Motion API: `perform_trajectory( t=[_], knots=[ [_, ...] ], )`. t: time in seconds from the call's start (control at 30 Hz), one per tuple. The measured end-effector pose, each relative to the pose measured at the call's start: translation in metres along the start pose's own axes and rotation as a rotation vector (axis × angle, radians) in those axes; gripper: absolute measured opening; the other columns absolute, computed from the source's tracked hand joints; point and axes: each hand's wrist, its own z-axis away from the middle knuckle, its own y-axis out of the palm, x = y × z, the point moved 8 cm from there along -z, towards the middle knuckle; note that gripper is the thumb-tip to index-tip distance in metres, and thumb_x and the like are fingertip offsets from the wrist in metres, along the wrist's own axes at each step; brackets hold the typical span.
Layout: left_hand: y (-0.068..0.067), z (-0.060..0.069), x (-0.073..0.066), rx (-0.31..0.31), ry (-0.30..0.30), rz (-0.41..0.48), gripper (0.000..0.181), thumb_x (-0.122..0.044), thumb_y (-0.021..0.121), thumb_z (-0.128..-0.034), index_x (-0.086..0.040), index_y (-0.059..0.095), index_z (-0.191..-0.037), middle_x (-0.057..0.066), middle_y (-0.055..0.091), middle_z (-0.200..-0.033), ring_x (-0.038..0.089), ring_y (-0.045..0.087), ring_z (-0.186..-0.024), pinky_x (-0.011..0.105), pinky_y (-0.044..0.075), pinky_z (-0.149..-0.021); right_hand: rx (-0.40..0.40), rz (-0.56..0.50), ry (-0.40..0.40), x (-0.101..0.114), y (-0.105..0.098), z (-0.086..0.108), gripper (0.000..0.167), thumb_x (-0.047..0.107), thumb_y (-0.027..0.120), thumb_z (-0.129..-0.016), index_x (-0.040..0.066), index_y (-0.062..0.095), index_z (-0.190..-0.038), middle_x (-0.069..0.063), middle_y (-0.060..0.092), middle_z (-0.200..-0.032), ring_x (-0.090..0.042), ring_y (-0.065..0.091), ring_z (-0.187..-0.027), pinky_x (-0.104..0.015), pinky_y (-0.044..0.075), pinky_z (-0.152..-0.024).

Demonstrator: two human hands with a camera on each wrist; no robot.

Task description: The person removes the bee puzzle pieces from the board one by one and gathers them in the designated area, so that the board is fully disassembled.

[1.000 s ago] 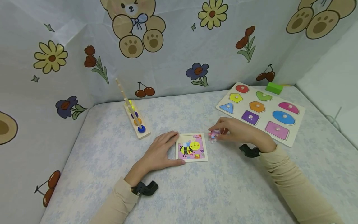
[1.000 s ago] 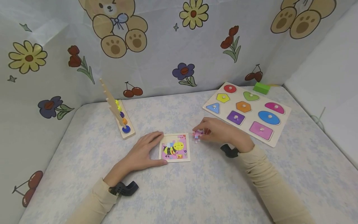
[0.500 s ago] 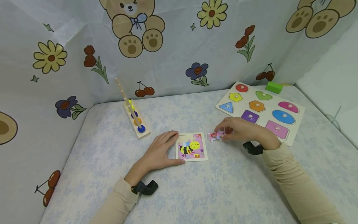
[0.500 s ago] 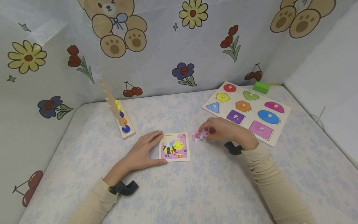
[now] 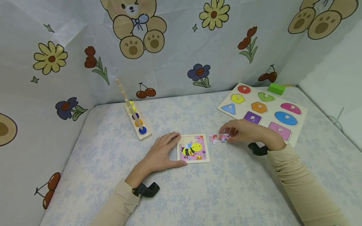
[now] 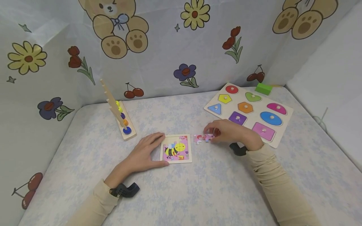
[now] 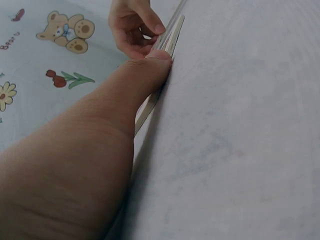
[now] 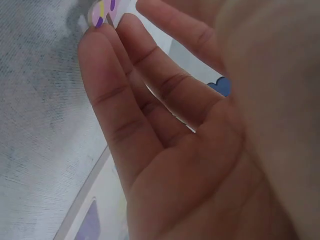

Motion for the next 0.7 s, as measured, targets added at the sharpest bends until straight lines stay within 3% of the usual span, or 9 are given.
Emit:
perform_trajectory(
  t=[0.23,0.7],
  knots=[
    [0.0003,0.0003,-0.0005,0.004,-0.004,0.003,0.108,-0.071,0.073,-0.0818,-0.012,0.033,-0.163,0.006,0.032,-0.167,0.028,0.026,-0.155,0.051,0.022,-0.126,0.002,-0.009,-0.001,-0.0004,0.0028,0.0006,0.03,0.012,0.081,-0.089,0.012,0.074,-0.119,0.002,0.069,-0.105,-0.016,0.061,-0.093,-0.028,0.057,-0.082],
    [0.0013,-0.0006,0.0002,0.011,-0.012,-0.006,0.109,-0.073,0.072,-0.0815,-0.012,0.032,-0.163,0.005,0.031,-0.168,0.027,0.026,-0.156,0.05,0.022,-0.127,-0.014,-0.014,0.009,-0.0011,0.0013,-0.0009,0.033,0.015,0.082,-0.089,0.011,0.074,-0.121,0.001,0.07,-0.109,-0.016,0.061,-0.095,-0.03,0.057,-0.084]
  ],
)
